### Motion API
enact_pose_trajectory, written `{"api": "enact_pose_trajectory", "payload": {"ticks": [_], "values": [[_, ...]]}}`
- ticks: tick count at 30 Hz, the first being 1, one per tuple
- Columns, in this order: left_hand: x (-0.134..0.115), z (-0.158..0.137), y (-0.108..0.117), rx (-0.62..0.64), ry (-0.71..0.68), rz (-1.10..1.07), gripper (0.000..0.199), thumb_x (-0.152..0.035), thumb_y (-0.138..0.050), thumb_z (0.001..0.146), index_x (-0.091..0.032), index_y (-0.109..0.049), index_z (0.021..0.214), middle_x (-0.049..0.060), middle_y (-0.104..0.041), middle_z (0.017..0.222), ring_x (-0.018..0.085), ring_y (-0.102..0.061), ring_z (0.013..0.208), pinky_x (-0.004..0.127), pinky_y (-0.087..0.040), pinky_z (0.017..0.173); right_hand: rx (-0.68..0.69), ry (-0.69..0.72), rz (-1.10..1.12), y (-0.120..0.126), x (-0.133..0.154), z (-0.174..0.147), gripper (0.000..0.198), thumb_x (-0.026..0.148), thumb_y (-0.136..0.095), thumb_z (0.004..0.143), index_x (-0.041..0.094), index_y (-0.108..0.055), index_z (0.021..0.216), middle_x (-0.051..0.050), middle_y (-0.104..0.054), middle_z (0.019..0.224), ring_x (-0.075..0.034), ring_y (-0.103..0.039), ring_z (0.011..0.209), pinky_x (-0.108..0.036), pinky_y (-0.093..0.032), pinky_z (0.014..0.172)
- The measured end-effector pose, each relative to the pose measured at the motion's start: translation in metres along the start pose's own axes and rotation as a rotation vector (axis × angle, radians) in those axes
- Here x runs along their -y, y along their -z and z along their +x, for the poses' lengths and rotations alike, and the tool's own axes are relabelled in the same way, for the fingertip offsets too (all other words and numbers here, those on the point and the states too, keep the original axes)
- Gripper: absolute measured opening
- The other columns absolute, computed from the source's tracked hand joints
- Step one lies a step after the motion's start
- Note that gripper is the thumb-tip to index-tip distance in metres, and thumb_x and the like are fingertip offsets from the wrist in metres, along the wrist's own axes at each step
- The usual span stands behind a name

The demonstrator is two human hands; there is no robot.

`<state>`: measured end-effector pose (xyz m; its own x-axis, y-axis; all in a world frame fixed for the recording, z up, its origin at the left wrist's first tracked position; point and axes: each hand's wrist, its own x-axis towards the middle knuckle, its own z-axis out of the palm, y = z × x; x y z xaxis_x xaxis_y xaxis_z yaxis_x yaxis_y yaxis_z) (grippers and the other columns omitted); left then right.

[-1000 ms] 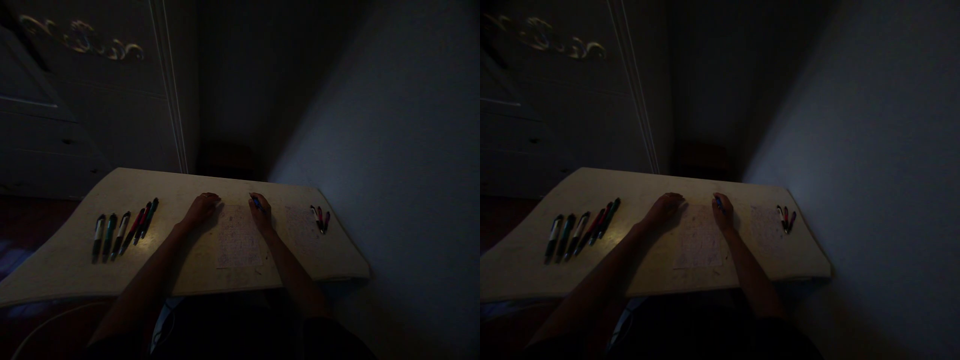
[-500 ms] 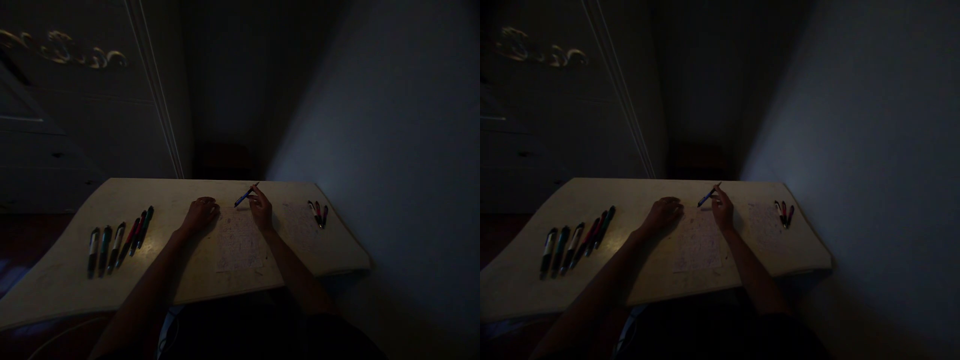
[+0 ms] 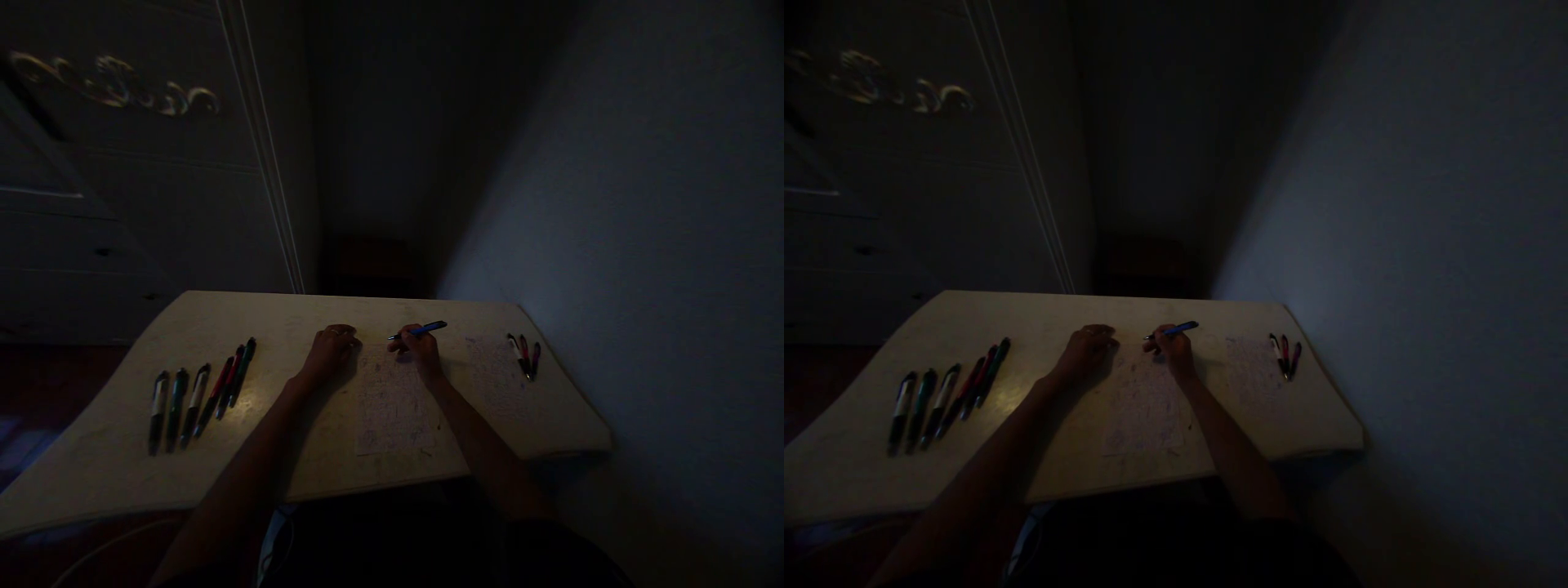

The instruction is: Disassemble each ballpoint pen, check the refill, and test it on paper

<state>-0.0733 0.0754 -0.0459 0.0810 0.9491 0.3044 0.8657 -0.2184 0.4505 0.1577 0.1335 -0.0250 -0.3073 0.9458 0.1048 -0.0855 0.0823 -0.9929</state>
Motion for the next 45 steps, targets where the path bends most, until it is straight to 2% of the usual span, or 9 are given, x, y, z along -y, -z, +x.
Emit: {"api": "enact_pose_trajectory", "payload": {"ticks": [5, 10, 17, 22, 29, 45], "values": [[-0.003, 0.0, 0.005, 0.015, -0.01, 0.011, 0.027, -0.032, -0.054, 0.087, -0.024, -0.077, 0.1, 0.01, -0.067, 0.123, 0.029, -0.06, 0.115, 0.046, -0.047, 0.098, 0.056, -0.04, -0.059, -0.006, -0.003, -0.005, 0.039, 0.056, -0.068, 0.074, 0.019, -0.063, 0.081, -0.003, -0.071, 0.064, -0.016, -0.066, 0.054, -0.027, -0.055, 0.052], [0.0, 0.001, 0.006, 0.006, -0.039, 0.001, 0.027, -0.043, -0.059, 0.088, -0.026, -0.079, 0.093, 0.009, -0.068, 0.121, 0.028, -0.061, 0.112, 0.047, -0.047, 0.097, 0.088, -0.033, -0.107, -0.009, -0.004, -0.007, 0.037, 0.048, -0.073, 0.07, 0.018, -0.07, 0.091, -0.006, -0.075, 0.074, -0.019, -0.07, 0.063, -0.029, -0.057, 0.057], [0.001, -0.001, 0.001, 0.001, -0.04, -0.024, 0.022, -0.042, -0.063, 0.089, -0.026, -0.079, 0.089, 0.008, -0.068, 0.121, 0.026, -0.06, 0.113, 0.047, -0.046, 0.098, 0.097, 0.123, -0.359, -0.008, -0.008, -0.01, 0.027, 0.042, -0.064, 0.079, 0.018, -0.073, 0.088, -0.006, -0.076, 0.082, -0.023, -0.073, 0.076, -0.033, -0.06, 0.07], [0.001, -0.001, 0.0, -0.003, -0.03, -0.041, 0.023, -0.043, -0.064, 0.088, -0.025, -0.078, 0.092, 0.008, -0.069, 0.119, 0.026, -0.061, 0.113, 0.046, -0.046, 0.099, 0.104, 0.223, -0.496, -0.006, -0.011, -0.007, 0.023, 0.039, -0.063, 0.08, 0.021, -0.075, 0.086, -0.006, -0.078, 0.089, -0.024, -0.073, 0.083, -0.038, -0.059, 0.082], [-0.004, 0.0, 0.003, -0.021, -0.027, -0.079, 0.022, -0.043, -0.065, 0.086, -0.026, -0.078, 0.093, 0.007, -0.07, 0.117, 0.026, -0.062, 0.11, 0.045, -0.048, 0.097, 0.122, 0.206, -0.518, -0.007, -0.018, -0.006, 0.026, 0.038, -0.062, 0.081, 0.02, -0.077, 0.094, -0.006, -0.078, 0.095, -0.025, -0.074, 0.086, -0.038, -0.059, 0.084], [-0.002, 0.0, 0.002, -0.017, -0.027, -0.069, 0.023, -0.043, -0.064, 0.087, -0.026, -0.078, 0.094, 0.008, -0.069, 0.118, 0.027, -0.062, 0.111, 0.045, -0.044, 0.097, 0.204, 0.246, -0.613, -0.008, -0.015, -0.005, 0.021, 0.033, -0.059, 0.084, 0.02, -0.075, 0.089, -0.005, -0.077, 0.087, -0.022, -0.072, 0.083, -0.033, -0.054, 0.083]]}}
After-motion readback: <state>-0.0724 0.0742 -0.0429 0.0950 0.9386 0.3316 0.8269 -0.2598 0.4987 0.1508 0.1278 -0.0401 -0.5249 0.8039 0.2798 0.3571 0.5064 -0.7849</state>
